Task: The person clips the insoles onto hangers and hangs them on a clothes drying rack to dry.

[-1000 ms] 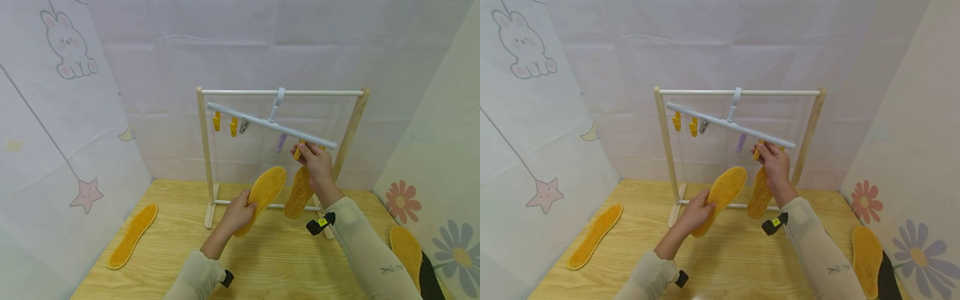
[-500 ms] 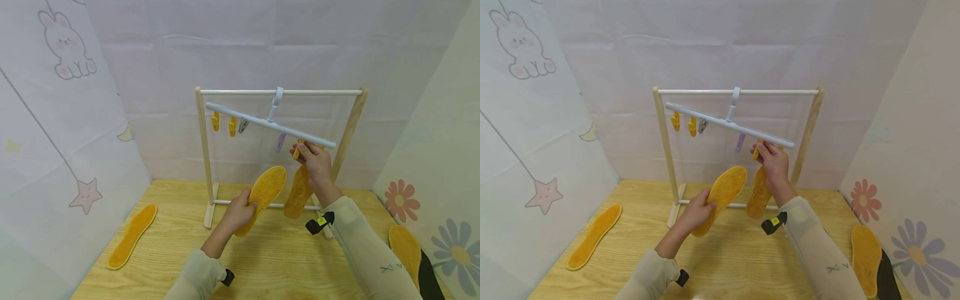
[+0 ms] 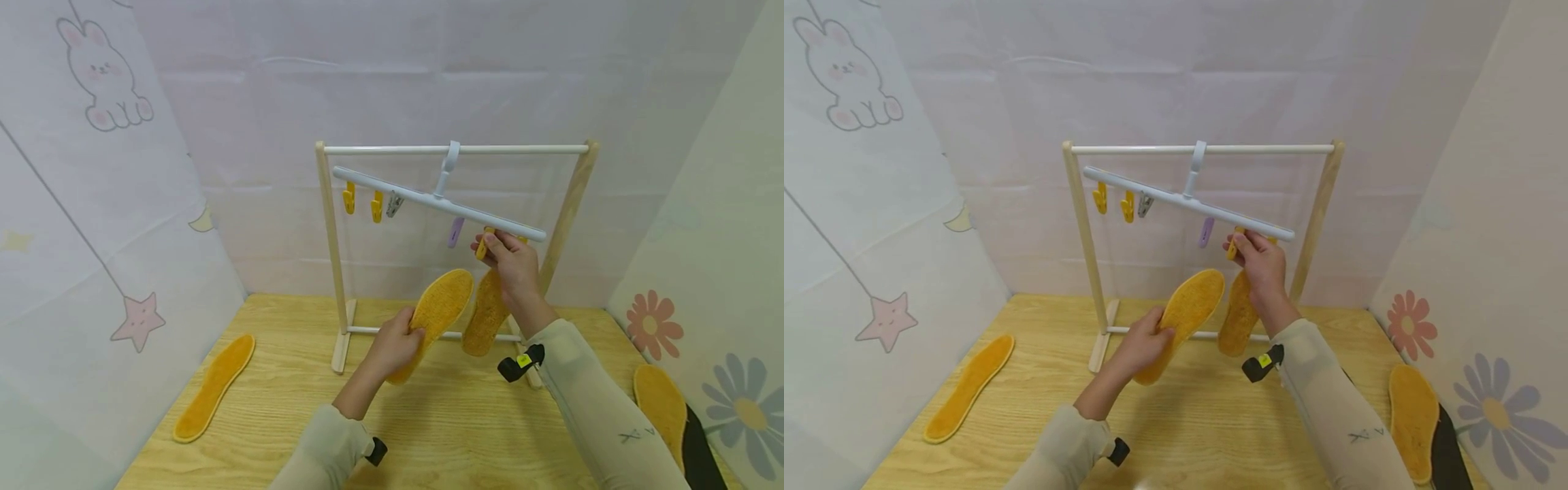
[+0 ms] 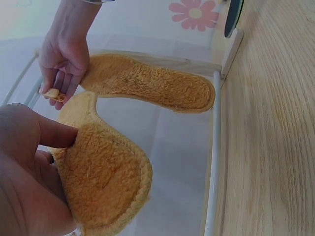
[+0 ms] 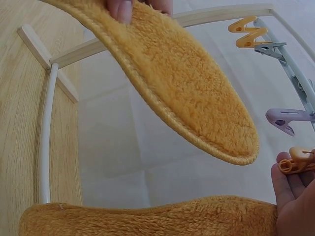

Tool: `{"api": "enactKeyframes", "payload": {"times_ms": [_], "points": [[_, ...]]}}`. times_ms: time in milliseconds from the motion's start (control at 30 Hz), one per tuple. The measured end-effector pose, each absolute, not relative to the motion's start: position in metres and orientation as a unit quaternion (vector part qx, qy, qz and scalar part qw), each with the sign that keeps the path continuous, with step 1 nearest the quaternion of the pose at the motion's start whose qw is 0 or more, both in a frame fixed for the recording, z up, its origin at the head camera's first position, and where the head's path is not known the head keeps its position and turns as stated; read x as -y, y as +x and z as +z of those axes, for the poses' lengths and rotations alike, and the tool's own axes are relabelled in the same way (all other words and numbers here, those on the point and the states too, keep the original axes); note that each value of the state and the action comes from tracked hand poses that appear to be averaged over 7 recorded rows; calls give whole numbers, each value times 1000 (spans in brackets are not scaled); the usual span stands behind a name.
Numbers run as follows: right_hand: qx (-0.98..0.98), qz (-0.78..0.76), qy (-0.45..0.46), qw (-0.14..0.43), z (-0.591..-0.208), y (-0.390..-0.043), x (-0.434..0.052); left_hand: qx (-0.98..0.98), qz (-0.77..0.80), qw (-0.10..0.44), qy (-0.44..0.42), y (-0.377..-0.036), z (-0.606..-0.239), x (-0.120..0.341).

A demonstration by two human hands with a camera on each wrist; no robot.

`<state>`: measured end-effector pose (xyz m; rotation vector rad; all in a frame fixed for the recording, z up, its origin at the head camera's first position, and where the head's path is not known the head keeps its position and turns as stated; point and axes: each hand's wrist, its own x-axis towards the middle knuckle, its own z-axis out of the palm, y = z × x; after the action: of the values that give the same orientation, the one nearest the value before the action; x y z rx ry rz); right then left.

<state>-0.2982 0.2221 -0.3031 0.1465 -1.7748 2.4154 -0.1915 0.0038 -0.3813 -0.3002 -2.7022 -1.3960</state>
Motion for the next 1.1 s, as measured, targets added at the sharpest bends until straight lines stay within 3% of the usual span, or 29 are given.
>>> {"api": "enactKeyframes", "payload": {"times_ms": [1100], "points": [[588,806,49,49,-302,-294,-223,870,-484,24,-92,-201,-376,-17]]}}
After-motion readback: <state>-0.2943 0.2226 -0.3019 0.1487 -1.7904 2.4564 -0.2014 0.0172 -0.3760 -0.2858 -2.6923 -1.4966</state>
